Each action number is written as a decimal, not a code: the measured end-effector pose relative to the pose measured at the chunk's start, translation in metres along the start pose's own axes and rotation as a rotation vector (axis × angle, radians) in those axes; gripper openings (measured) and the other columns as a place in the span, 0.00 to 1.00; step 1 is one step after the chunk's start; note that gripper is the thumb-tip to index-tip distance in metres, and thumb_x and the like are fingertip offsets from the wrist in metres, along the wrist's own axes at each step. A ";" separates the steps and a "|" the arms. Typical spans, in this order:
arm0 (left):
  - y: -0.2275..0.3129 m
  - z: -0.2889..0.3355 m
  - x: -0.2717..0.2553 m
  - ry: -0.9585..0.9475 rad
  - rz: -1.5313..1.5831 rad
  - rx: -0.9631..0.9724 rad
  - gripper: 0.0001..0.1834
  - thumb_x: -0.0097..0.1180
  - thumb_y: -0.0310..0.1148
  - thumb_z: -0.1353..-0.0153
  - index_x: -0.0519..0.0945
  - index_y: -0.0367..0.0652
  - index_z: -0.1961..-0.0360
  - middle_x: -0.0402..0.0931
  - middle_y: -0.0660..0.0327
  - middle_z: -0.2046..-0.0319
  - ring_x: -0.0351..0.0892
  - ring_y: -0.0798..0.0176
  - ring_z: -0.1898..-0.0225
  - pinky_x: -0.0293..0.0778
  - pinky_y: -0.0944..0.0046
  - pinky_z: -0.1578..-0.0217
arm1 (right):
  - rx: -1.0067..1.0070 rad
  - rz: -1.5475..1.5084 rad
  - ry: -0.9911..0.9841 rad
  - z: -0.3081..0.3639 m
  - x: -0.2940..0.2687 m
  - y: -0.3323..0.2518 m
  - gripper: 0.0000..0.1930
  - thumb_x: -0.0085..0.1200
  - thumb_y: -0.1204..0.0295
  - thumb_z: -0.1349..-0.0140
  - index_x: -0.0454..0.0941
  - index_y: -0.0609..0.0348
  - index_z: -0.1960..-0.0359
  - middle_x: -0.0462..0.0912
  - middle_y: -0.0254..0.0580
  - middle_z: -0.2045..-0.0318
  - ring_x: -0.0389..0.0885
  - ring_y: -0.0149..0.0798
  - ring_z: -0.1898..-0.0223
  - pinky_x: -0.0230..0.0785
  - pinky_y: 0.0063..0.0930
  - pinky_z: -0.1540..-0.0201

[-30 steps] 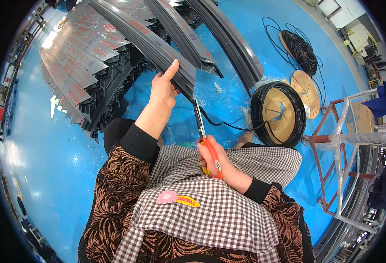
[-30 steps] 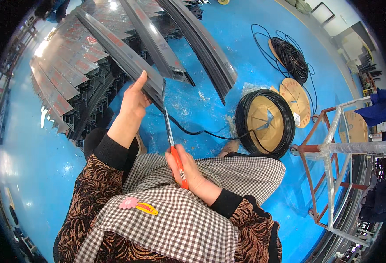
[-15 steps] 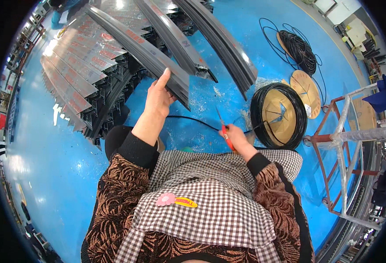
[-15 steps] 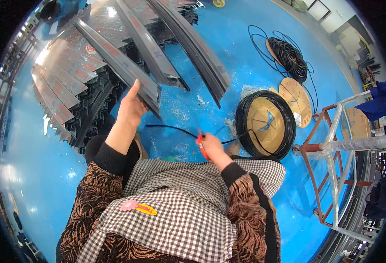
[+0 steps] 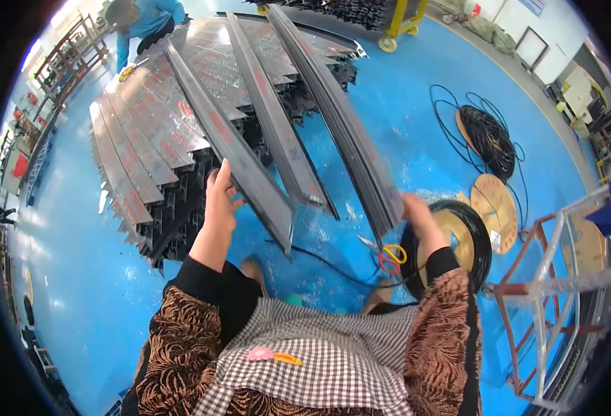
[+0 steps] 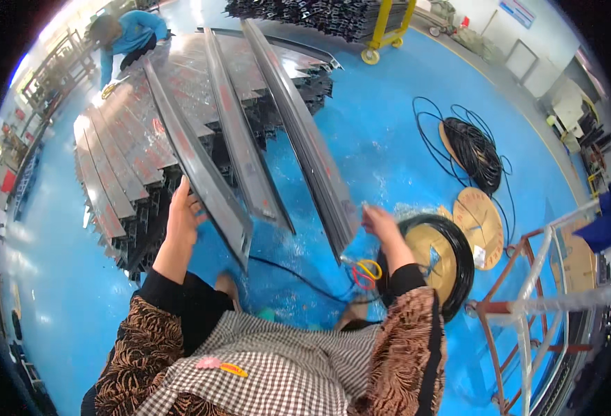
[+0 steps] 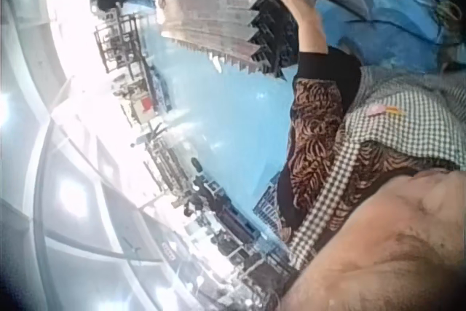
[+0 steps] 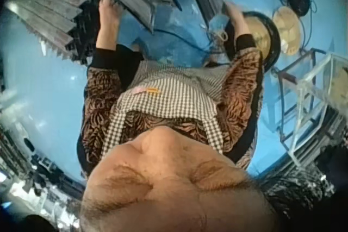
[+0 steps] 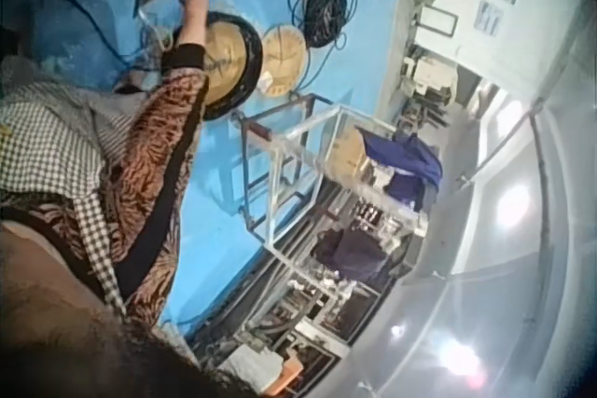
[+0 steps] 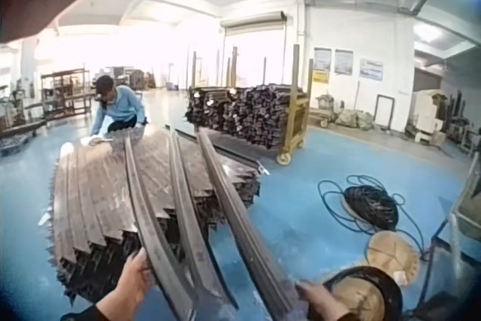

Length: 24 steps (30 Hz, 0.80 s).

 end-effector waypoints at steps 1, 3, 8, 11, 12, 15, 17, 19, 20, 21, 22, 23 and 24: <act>0.010 -0.005 0.000 0.027 -0.036 0.020 0.36 0.54 0.49 0.44 0.61 0.35 0.42 0.71 0.48 0.57 0.73 0.56 0.60 0.69 0.59 0.57 | 0.046 -0.290 -0.076 -0.021 -0.006 -0.034 0.31 0.53 0.53 0.45 0.66 0.62 0.45 0.77 0.52 0.58 0.77 0.46 0.59 0.69 0.34 0.57; 0.016 -0.017 0.009 0.055 -0.106 0.027 0.35 0.55 0.45 0.45 0.60 0.35 0.42 0.71 0.48 0.57 0.73 0.57 0.60 0.69 0.60 0.57 | 0.066 -0.583 -0.229 -0.034 0.014 -0.095 0.36 0.52 0.51 0.44 0.61 0.61 0.40 0.74 0.54 0.52 0.75 0.44 0.56 0.67 0.35 0.54; 0.026 -0.024 0.014 0.224 -0.307 -0.027 0.34 0.57 0.35 0.46 0.59 0.35 0.41 0.71 0.50 0.57 0.73 0.59 0.60 0.70 0.62 0.59 | 0.033 -0.318 -0.489 -0.083 0.070 -0.187 0.37 0.54 0.57 0.45 0.55 0.58 0.36 0.70 0.51 0.46 0.71 0.43 0.52 0.63 0.32 0.49; 0.036 -0.023 0.019 0.305 -0.355 -0.069 0.36 0.55 0.27 0.51 0.58 0.37 0.38 0.71 0.50 0.56 0.73 0.58 0.60 0.70 0.63 0.58 | -0.048 -0.242 -0.548 -0.084 0.098 -0.212 0.43 0.59 0.60 0.51 0.53 0.61 0.35 0.68 0.56 0.46 0.72 0.48 0.51 0.64 0.34 0.48; 0.041 -0.023 0.023 0.323 -0.359 -0.077 0.38 0.54 0.24 0.53 0.58 0.38 0.37 0.71 0.51 0.56 0.73 0.58 0.60 0.70 0.63 0.58 | -0.084 -0.208 -0.559 -0.085 0.099 -0.221 0.44 0.61 0.62 0.54 0.53 0.62 0.35 0.68 0.58 0.45 0.72 0.49 0.51 0.64 0.35 0.48; 0.047 -0.023 0.030 0.360 -0.361 -0.077 0.40 0.54 0.23 0.55 0.58 0.40 0.37 0.71 0.51 0.55 0.73 0.58 0.60 0.70 0.63 0.58 | -0.116 -0.192 -0.486 -0.095 0.091 -0.209 0.46 0.62 0.66 0.56 0.52 0.62 0.34 0.68 0.58 0.45 0.72 0.49 0.51 0.64 0.33 0.47; 0.051 -0.023 0.038 0.364 -0.356 -0.055 0.42 0.54 0.21 0.56 0.57 0.41 0.36 0.71 0.51 0.54 0.73 0.58 0.60 0.71 0.63 0.57 | -0.172 -0.170 -0.380 -0.105 0.075 -0.208 0.47 0.63 0.71 0.59 0.52 0.63 0.34 0.69 0.57 0.45 0.72 0.48 0.51 0.63 0.31 0.47; 0.066 -0.012 0.044 0.384 -0.350 -0.061 0.42 0.54 0.21 0.57 0.57 0.42 0.36 0.72 0.51 0.55 0.73 0.58 0.61 0.70 0.62 0.57 | -0.133 -0.227 -0.427 -0.110 0.069 -0.224 0.47 0.62 0.72 0.59 0.52 0.63 0.34 0.69 0.57 0.45 0.72 0.48 0.50 0.63 0.31 0.47; 0.075 -0.005 0.048 0.390 -0.347 -0.066 0.43 0.55 0.21 0.58 0.57 0.42 0.36 0.72 0.51 0.55 0.73 0.57 0.61 0.70 0.62 0.56 | -0.091 -0.285 -0.460 -0.111 0.064 -0.233 0.47 0.62 0.72 0.59 0.52 0.64 0.34 0.69 0.56 0.45 0.72 0.47 0.50 0.63 0.32 0.47; 0.084 0.002 0.052 0.397 -0.344 -0.070 0.44 0.55 0.21 0.59 0.57 0.42 0.35 0.72 0.52 0.55 0.73 0.57 0.61 0.70 0.62 0.56 | -0.051 -0.344 -0.495 -0.112 0.061 -0.243 0.47 0.62 0.73 0.60 0.52 0.64 0.35 0.69 0.56 0.45 0.72 0.47 0.50 0.63 0.32 0.47; 0.092 0.008 0.055 0.407 -0.342 -0.073 0.45 0.56 0.21 0.60 0.57 0.42 0.35 0.72 0.52 0.55 0.73 0.57 0.61 0.70 0.62 0.56 | -0.010 -0.402 -0.532 -0.113 0.061 -0.251 0.46 0.62 0.74 0.60 0.53 0.64 0.35 0.70 0.55 0.45 0.72 0.46 0.50 0.64 0.32 0.47; 0.098 0.014 0.059 0.415 -0.332 -0.058 0.45 0.56 0.21 0.60 0.57 0.42 0.35 0.72 0.52 0.55 0.73 0.57 0.61 0.70 0.62 0.56 | -0.021 -0.372 -0.537 -0.115 0.062 -0.259 0.46 0.62 0.73 0.60 0.53 0.64 0.35 0.69 0.54 0.44 0.72 0.45 0.49 0.64 0.32 0.47; 0.102 0.021 0.060 0.416 -0.378 -0.051 0.45 0.56 0.21 0.60 0.57 0.43 0.35 0.72 0.52 0.54 0.73 0.56 0.60 0.70 0.62 0.55 | -0.033 -0.350 -0.552 -0.118 0.073 -0.263 0.46 0.62 0.73 0.60 0.54 0.63 0.35 0.69 0.52 0.43 0.72 0.44 0.49 0.64 0.32 0.47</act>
Point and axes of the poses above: each hand's wrist, its own z-axis away from the middle knuckle, its own x-axis out of the palm, y = z × x, the point moved 10 cm from there along -z, towards the middle knuckle
